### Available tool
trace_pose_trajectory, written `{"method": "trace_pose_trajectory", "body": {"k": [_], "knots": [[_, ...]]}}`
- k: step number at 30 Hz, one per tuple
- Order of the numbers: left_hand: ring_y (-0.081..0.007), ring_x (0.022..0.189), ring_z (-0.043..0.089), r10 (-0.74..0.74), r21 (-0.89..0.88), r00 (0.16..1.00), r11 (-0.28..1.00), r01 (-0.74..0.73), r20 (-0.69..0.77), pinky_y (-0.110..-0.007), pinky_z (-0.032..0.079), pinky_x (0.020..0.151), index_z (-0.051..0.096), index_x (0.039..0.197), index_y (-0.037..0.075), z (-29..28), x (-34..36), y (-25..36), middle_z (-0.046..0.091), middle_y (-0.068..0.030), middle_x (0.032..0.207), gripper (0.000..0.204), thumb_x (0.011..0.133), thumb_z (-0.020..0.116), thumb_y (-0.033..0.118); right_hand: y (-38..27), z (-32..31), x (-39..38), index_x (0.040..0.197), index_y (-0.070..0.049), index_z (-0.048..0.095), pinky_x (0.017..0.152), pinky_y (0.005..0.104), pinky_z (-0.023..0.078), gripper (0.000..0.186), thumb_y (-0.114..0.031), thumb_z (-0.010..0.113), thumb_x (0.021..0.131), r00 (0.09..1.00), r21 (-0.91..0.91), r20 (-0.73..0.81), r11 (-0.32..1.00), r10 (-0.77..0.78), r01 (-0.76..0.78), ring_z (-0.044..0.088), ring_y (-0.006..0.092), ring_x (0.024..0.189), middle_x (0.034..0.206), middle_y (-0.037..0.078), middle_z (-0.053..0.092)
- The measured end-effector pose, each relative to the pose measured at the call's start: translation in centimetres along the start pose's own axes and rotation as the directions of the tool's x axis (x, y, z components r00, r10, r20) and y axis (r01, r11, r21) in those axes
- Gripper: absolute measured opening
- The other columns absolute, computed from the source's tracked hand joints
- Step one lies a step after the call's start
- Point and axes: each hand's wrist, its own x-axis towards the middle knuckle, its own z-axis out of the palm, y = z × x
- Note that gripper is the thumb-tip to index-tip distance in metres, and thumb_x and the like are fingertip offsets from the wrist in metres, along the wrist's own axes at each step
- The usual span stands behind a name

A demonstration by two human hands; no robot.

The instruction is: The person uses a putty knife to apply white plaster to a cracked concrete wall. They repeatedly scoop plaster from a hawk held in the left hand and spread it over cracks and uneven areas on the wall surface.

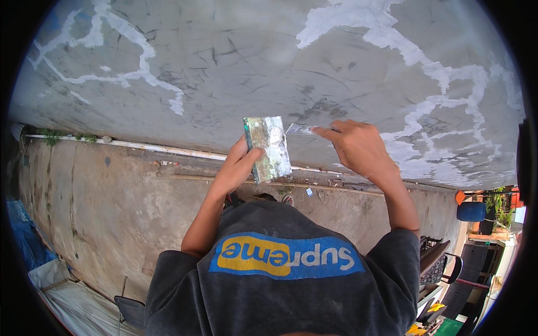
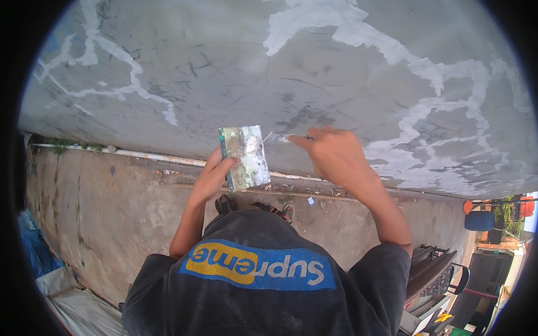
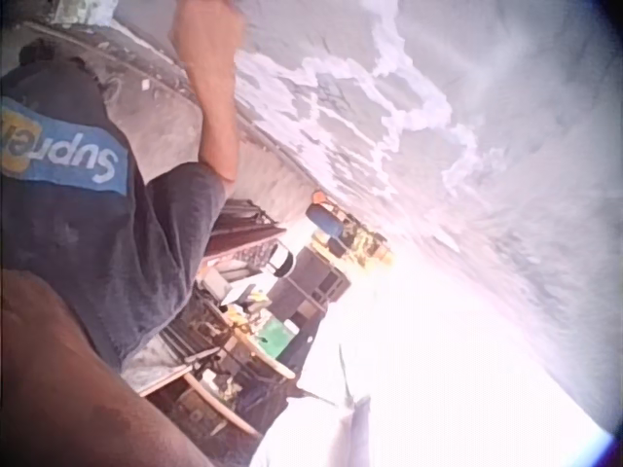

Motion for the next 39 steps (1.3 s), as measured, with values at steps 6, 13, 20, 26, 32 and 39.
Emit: {"method": "trace_pose_trajectory", "body": {"k": [6,13,20,26,32,39], "knots": [[-0.0155,0.108,0.049,0.033,0.026,0.997,0.999,-0.035,0.064,-0.030,0.037,0.097,0.047,0.127,-0.004,-2.1,0.6,-0.6,0.055,-0.0084,0.117,0.042,0.087,0.048,0.010,-2.0,0.4,1.8,0.113,-0.016,0.069,0.057,0.0373,0.048,0.043,-0.003,0.058,0.073,0.994,-0.015,0.108,1.000,0.021,-0.019,0.061,0.0257,0.068,0.077,0.007,0.061],[-0.0154,0.100,0.050,-0.004,0.019,0.998,1.000,0.003,0.069,-0.030,0.041,0.090,0.048,0.125,-0.003,-2.6,1.1,-3.1,0.057,-0.0079,0.111,0.040,0.088,0.045,0.009,-3.2,1.6,2.0,0.112,-0.012,0.070,0.058,0.0369,0.050,0.041,-0.003,0.058,0.073,0.955,-0.043,0.294,0.998,-0.028,0.042,0.063,0.0276,0.069,0.076,0.008,0.063],[-0.0173,0.105,0.052,-0.129,-0.083,0.991,0.988,0.132,0.040,-0.032,0.041,0.094,0.045,0.130,-0.004,-2.4,0.6,-4.8,0.056,-0.0094,0.116,0.044,0.088,0.044,0.010,0.9,2.9,3.1,0.122,-0.008,0.064,0.059,0.0328,0.050,0.044,-0.005,0.055,0.080,0.668,0.408,0.740,0.843,-0.081,-0.350,0.065,0.0191,0.067,0.081,0.010,0.069],[-0.0203,0.113,0.051,-0.195,-0.233,0.980,0.952,0.199,0.042,-0.034,0.042,0.097,0.041,0.135,-0.003,-3.6,0.1,-4.4,0.055,-0.0119,0.121,0.051,0.086,0.048,0.010,2.5,4.1,0.9,0.123,-0.003,0.062,0.051,0.0257,0.046,0.034,-0.008,0.053,0.091,0.643,0.658,0.742,0.390,-0.189,-0.645,0.061,0.0120,0.060,0.077,0.006,0.068],[-0.0208,0.107,0.058,-0.287,-0.403,0.953,0.864,0.300,0.094,-0.035,0.050,0.090,0.042,0.133,-0.001,-4.3,-0.9,-4.4,0.057,-0.0127,0.120,0.051,0.085,0.048,0.013,2.1,5.6,-0.9,0.123,0.002,0.060,0.050,0.0227,0.046,0.032,-0.012,0.053,0.095,0.760,0.784,0.619,0.091,-0.198,-0.614,0.061,0.0122,0.061,0.078,0.010,0.068],[-0.0232,0.099,0.065,-0.316,-0.415,0.935,0.838,0.354,0.160,-0.038,0.056,0.082,0.048,0.126,-0.002,-6.0,-0.8,-4.8,0.062,-0.0139,0.111,0.045,0.086,0.050,0.019,-2.0,4.8,-2.3,0.138,0.001,0.045,0.054,0.0242,0.048,0.047,-0.018,0.055,0.097,0.972,0.920,0.231,-0.335,0.049,-0.202,0.057,0.0136,0.071,0.097,0.010,0.061]]}}
